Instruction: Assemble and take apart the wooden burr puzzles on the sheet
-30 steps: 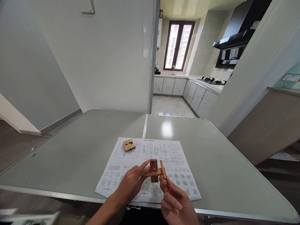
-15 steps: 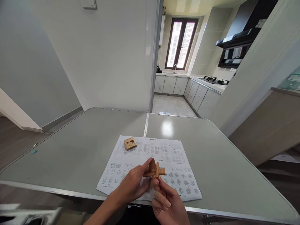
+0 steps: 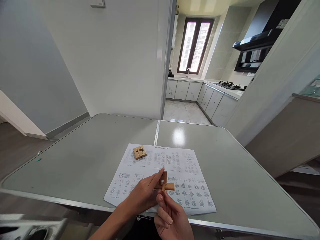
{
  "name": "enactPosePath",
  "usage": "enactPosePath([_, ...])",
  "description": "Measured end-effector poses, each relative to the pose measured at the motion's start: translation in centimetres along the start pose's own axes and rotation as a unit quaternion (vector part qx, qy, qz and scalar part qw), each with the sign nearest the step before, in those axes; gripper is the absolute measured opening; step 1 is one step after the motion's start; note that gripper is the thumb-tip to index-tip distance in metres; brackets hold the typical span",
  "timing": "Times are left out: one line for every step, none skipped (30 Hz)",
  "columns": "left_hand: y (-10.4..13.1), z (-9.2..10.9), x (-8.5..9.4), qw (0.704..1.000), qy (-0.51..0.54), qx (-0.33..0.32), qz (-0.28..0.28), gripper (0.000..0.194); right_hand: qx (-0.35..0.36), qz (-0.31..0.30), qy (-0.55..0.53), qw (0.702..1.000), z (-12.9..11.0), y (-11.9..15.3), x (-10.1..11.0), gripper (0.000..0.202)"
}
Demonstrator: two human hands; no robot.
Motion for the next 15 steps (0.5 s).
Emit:
enactPosePath([0.0,0.0,-0.1,1.0,-0.002,0.002,0.005,0.08,-0.001,0.001,0.002,1.0,0.1,0.0,-0.1,0.019])
enactPosePath([0.1,-0.1,-0.1,1.0,-0.001,0.006,0.008,0.08,-0.001,0.0,0.004,1.0,0.2,0.0,-0.1,0.018])
enactPosePath([0.1,-0.1,-0.2,1.0,0.0,0.009,0.009,0.08,-0.001,-0.001,0.006,1.0,0.3,0.0,-0.3,0.017])
enactPosePath([0.2,-0.2,-0.2,1.0,0.003,0.014,0.01,0.081,0.0,-0.002,0.009,1.0,0.3,0.0,-0.4,0.016])
enactPosePath([0.2,-0.2,-0.2,1.0,0.008,0.019,0.009,0.082,0.0,-0.003,0.011,1.0,0.3,-0.1,-0.5,0.016])
enactPosePath([0.2,-0.2,-0.1,0.999,0.018,0.025,0.009,0.083,0.001,-0.003,0.015,1.0,0.4,-0.1,-0.6,0.017])
enactPosePath([0.2,-0.2,0.0,0.999,0.033,0.032,0.008,0.083,0.002,-0.003,0.019,1.0,0.4,-0.1,-0.7,0.018])
enactPosePath([0.2,-0.2,0.2,0.998,0.052,0.039,0.006,0.082,0.004,-0.002,0.022,1.0,0.5,-0.2,-0.8,0.019])
enactPosePath([0.2,-0.2,0.3,0.996,0.07,0.046,0.002,0.082,0.006,-0.001,0.027,1.0,0.6,-0.2,-0.8,0.019])
enactPosePath([0.2,-0.2,0.4,0.995,0.086,0.053,-0.001,0.081,0.01,-0.002,0.03,0.999,0.7,-0.2,-0.7,0.02])
enactPosePath([0.2,-0.2,0.5,0.994,0.095,0.06,-0.004,0.081,0.013,-0.004,0.032,0.999,0.7,-0.3,-0.7,0.019])
enactPosePath([0.2,-0.2,0.6,0.993,0.098,0.065,-0.005,0.081,0.014,-0.007,0.034,0.999,0.9,-0.3,-0.7,0.018])
enactPosePath([0.2,-0.1,0.6,0.993,0.094,0.067,-0.002,0.082,0.014,-0.01,0.035,0.999,1.0,-0.4,-0.6,0.016])
enactPosePath([0.2,-0.1,0.7,0.994,0.087,0.067,0.006,0.081,0.012,-0.013,0.035,0.999,1.1,-0.4,-0.6,0.016])
enactPosePath([0.1,0.0,0.8,0.995,0.077,0.064,0.015,0.081,0.011,-0.015,0.035,0.999,1.2,-0.4,-0.6,0.016])
Point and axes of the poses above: each hand's wrist, its own y-axis away from the middle knuckle, its own x-axis out of the back of the hand, z = x × y, the point moved 4 cm from there along -y, towards the middle knuckle, and after that the axes turned 6 degrees about -y, right-handed, at the moved point
